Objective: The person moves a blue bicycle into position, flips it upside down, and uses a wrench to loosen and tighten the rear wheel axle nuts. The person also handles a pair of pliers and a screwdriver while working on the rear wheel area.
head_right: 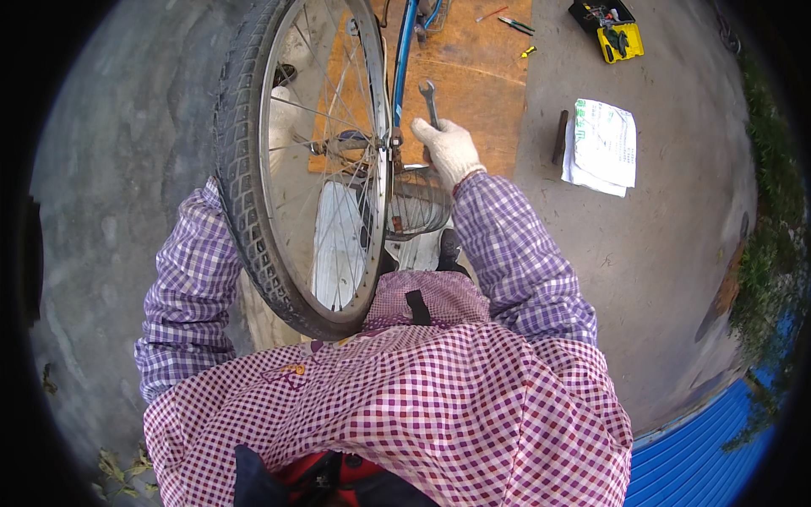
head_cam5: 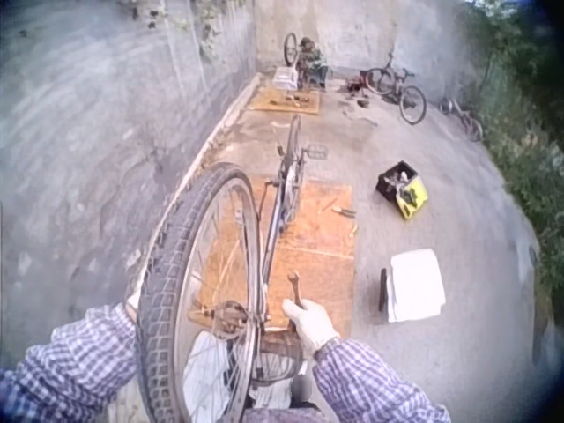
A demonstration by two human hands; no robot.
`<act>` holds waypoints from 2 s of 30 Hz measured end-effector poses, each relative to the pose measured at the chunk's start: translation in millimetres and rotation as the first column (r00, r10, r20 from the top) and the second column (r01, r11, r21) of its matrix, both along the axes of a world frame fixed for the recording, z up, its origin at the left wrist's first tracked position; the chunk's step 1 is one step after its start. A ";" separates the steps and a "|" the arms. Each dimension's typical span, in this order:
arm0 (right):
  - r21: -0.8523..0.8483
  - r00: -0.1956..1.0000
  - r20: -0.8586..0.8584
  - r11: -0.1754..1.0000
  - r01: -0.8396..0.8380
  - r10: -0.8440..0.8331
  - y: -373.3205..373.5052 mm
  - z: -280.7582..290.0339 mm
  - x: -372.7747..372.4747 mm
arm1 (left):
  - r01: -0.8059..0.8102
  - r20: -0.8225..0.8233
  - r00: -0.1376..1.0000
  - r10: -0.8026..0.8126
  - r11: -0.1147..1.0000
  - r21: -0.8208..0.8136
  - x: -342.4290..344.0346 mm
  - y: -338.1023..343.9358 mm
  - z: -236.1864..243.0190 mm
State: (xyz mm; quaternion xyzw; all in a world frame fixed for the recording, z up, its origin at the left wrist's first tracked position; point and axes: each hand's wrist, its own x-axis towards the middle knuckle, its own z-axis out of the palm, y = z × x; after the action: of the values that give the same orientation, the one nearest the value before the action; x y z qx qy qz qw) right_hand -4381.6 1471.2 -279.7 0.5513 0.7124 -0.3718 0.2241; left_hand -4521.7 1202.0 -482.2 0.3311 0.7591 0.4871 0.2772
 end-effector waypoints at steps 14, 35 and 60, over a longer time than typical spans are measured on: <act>-0.190 0.999 0.043 0.981 0.030 -0.022 -30.3 -8.2 -26.2 | -0.439 -0.059 0.893 0.447 0.892 0.111 8.4 3.3 13.7; -0.150 0.990 -0.062 0.982 0.117 -0.127 -37.4 -13.3 -11.9 | -0.288 -0.176 0.950 0.259 0.943 -0.165 18.6 13.8 -26.9; -0.179 0.985 0.005 0.969 0.169 -0.171 -31.7 -10.0 -23.2 | -0.299 0.159 0.947 0.280 0.948 0.112 11.1 -1.0 8.9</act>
State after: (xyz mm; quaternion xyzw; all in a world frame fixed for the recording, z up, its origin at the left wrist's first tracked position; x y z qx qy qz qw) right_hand -4404.8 1439.6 -289.7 0.5860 0.6277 -0.4547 0.2363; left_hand -4510.6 1201.0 -473.3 0.1984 0.7433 0.5950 0.2326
